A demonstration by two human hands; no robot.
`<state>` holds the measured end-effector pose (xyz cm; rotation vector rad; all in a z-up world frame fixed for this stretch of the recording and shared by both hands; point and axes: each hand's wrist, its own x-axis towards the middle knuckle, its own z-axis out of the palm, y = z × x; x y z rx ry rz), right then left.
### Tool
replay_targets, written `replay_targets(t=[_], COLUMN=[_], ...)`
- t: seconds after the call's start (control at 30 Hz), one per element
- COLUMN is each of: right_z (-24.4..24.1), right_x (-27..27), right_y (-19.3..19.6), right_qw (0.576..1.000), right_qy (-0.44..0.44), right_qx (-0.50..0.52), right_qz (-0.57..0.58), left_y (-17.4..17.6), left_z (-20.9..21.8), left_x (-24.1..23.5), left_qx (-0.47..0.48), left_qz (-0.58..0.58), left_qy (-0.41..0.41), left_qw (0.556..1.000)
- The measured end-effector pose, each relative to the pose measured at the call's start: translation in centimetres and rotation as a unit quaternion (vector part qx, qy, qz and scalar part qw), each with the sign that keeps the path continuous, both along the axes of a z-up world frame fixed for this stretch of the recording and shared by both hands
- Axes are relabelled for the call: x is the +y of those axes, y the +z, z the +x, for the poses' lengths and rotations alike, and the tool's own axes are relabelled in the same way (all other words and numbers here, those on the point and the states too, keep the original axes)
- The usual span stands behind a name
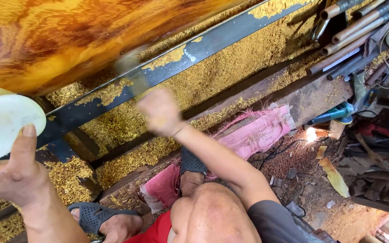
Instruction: The person holds a small cup of liquid finish in one hand and a brush in the other, brushing the finish over the surface of a large turned wooden log mounted on a lathe. They rotate the log by hand to reach and coat different sections, reloading the brush from the cup between strokes.
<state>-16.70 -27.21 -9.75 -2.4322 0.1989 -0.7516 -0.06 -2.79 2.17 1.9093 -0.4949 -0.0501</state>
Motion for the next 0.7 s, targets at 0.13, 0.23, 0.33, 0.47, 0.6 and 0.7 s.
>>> replay_targets(t=[0.13, 0.23, 0.33, 0.47, 0.6, 0.7], right_z=[0.5, -1.3, -5.1, -6.6, -3.3, -0.4], right_x=[1.9, -2.3, -8.7, -11.3, -3.5, 3.6], right_y=[1.6, 0.8, -1.4, -3.0, -6.0, -1.7], right_qw=[0.987, 0.996, 0.985, 0.928, 0.923, 0.992], right_qy=[0.109, 0.061, -0.103, -0.289, -0.195, -0.018], right_qx=[-0.029, 0.005, -0.069, -0.154, -0.156, -0.051], right_qz=[0.114, 0.071, 0.119, 0.177, 0.292, 0.118], left_y=[-0.3, 1.0, 0.8, 0.3, -1.1, 2.4], left_z=[-0.4, -0.6, -0.4, -0.3, -0.4, -0.6], left_x=[0.1, -0.6, -0.5, -0.1, 0.3, -2.3], left_qx=[-0.033, -0.027, -0.005, -0.089, -0.113, -0.175], left_qz=[0.020, 0.002, -0.018, 0.038, -0.028, 0.091], left_qy=[-0.045, -0.028, 0.007, -0.009, -0.056, -0.059], left_qw=[0.998, 0.999, 1.000, 0.995, 0.992, 0.979])
